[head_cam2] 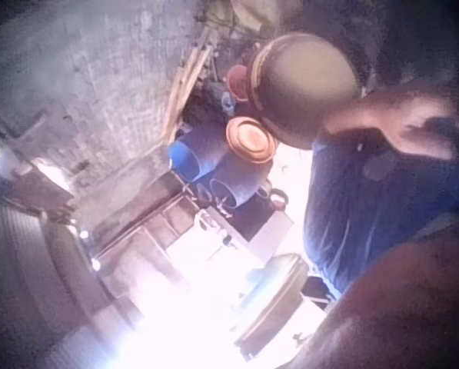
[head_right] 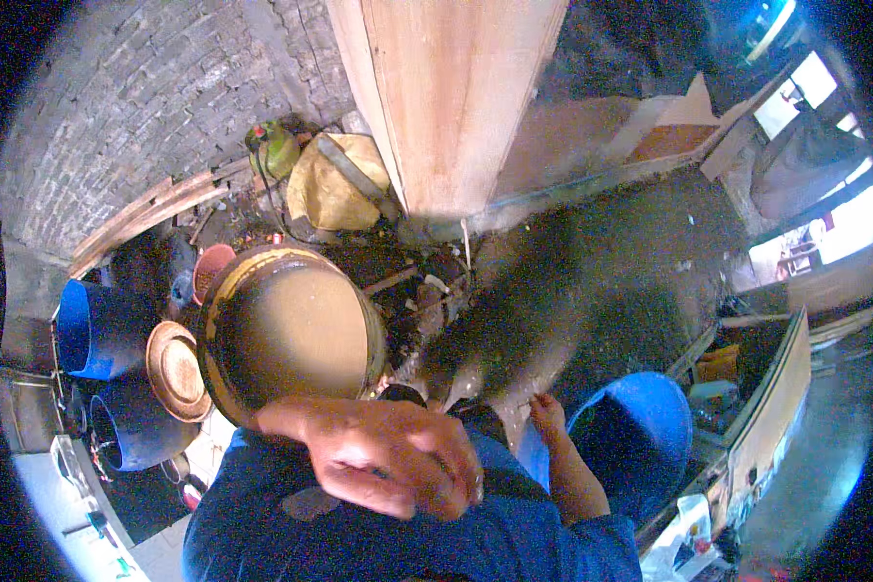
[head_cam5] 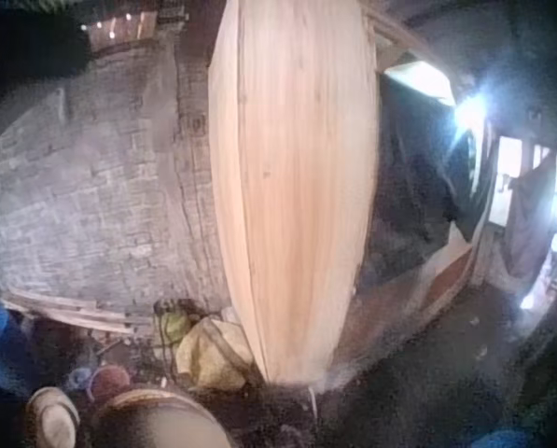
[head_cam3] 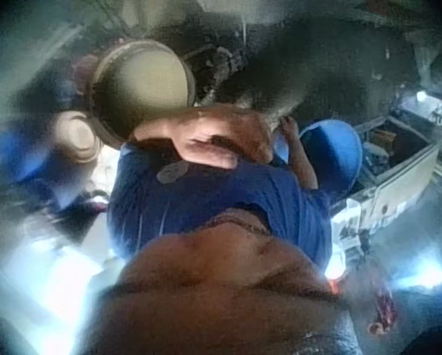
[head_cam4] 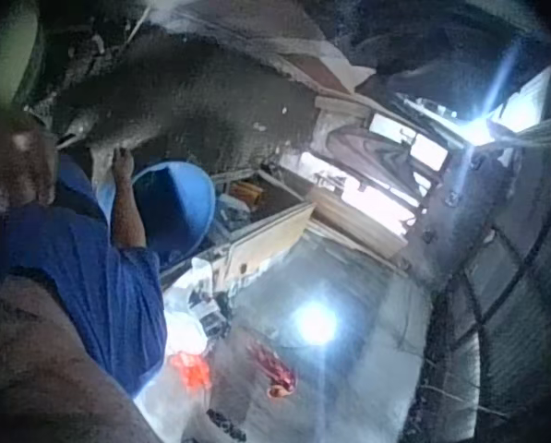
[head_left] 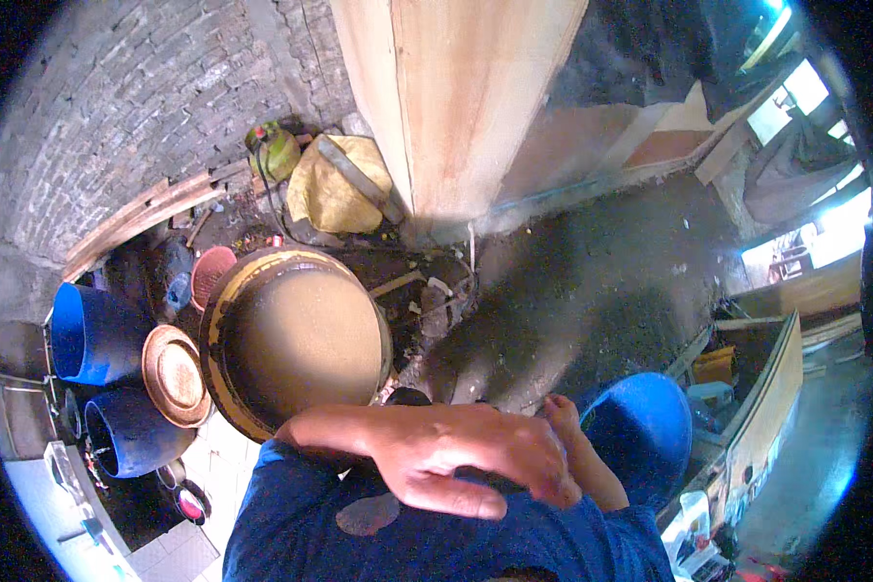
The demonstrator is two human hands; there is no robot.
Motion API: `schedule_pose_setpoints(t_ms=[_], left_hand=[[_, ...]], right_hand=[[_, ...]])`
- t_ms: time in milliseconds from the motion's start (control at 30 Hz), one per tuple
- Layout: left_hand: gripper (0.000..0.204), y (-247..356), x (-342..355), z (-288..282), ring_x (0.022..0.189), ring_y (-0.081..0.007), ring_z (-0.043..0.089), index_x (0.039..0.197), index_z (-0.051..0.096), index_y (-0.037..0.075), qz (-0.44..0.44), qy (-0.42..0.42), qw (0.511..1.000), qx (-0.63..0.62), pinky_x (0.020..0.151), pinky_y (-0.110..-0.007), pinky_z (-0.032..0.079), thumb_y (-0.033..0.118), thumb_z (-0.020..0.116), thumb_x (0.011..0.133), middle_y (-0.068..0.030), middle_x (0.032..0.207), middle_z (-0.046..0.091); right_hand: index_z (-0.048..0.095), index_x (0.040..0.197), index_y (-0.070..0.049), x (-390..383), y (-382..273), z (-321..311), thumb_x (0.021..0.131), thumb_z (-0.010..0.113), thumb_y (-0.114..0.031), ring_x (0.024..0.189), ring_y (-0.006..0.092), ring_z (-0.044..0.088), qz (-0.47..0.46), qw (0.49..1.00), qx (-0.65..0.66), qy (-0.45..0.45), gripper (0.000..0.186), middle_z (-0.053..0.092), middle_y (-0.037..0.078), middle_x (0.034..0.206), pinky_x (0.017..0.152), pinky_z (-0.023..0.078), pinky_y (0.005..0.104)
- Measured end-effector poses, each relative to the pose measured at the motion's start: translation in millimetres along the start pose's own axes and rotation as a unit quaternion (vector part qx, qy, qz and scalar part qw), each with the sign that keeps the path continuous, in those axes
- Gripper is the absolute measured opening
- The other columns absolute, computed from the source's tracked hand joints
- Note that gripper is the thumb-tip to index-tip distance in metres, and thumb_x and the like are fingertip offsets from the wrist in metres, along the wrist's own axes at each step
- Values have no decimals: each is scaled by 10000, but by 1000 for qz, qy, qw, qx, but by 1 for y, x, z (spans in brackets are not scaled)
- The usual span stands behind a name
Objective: The person stirs a large pot of liquid with a long-handled ladle, occasionally scooping liquid into a basket. The person then covers the pot with a sack and moves a blue barrel.
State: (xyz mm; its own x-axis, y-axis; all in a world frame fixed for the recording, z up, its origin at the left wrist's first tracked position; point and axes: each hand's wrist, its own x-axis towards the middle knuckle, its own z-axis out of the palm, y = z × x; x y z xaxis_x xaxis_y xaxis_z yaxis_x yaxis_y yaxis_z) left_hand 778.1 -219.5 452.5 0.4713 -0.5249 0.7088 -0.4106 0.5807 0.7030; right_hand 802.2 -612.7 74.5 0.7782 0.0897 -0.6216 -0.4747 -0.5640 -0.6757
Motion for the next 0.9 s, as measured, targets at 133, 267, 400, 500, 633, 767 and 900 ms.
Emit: schedule_pose_setpoints(t_ms=[133, 267, 400, 500, 633, 767, 900], left_hand=[[391, -29, -13, -12, 1089, -274, 556, 1302, 485, 21, -129, 61, 988, 61, 941, -401, 443, 137, 554, 935, -137, 1232, 558], [470, -66, -34, -26, 1060, -285, 578, 1336, 476, 101, -292, 120, 931, 181, 936, -404, 463, 131, 623, 890, -136, 1217, 566], [493, -114, -59, -42, 1139, -319, 550, 1355, 456, 95, -397, 186, 847, 300, 980, -406, 442, 206, 604, 898, -167, 1265, 544], [511, -161, -84, -53, 1171, -340, 529, 1368, 443, 93, -486, 247, 769, 335, 1000, -419, 424, 286, 571, 913, -185, 1299, 525], [546, -223, -120, -59, 1163, -363, 532, 1381, 429, 83, -593, 350, 677, 258, 1004, -440, 414, 371, 528, 928, -208, 1286, 537], [586, -266, -150, -46, 1166, -308, 554, 1377, 430, 77, -637, 416, 620, 188, 983, -423, 442, 404, 581, 916, -151, 1227, 605], [668, -293, -177, -11, 1111, -332, 581, 1378, 424, 86, -645, 469, 582, 159, 946, -423, 459, 496, 590, 877, -182, 1191, 612]], right_hand=[[671, 989, 10, 48, -1, -10, 841, 607, -371, 803, 270, 680, -47, 965, -256, -9, 414, 698, 164, 851, 732, 521, 371], [697, 906, -16, 94, -1, -29, 817, 586, -412, 880, 355, 667, -55, 963, -262, -40, 420, 692, 206, 916, 803, 520, 422], [664, 781, -26, 173, -6, -57, 805, 626, -384, 672, 266, 644, -264, 857, -429, -112, 360, 642, 168, 700, 636, 490, 426], [637, 740, -31, 248, -12, -69, 818, 625, -388, 571, 228, 595, -143, 911, -361, -139, 366, 602, 122, 625, 567, 470, 418], [688, 893, -55, 334, -45, -75, 835, 585, -447, 791, 309, 626, -111, 909, -356, -188, 409, 671, 144, 850, 734, 491, 440], [686, 893, -22, 380, -115, -77, 833, 635, -387, 664, 252, 622, -167, 878, -398, -208, 374, 659, 110, 744, 639, 490, 415], [699, 926, -45, 397, -181, -64, 828, 639, -395, 828, 299, 661, -231, 822, -458, -247, 368, 697, 144, 863, 753, 499, 436]])
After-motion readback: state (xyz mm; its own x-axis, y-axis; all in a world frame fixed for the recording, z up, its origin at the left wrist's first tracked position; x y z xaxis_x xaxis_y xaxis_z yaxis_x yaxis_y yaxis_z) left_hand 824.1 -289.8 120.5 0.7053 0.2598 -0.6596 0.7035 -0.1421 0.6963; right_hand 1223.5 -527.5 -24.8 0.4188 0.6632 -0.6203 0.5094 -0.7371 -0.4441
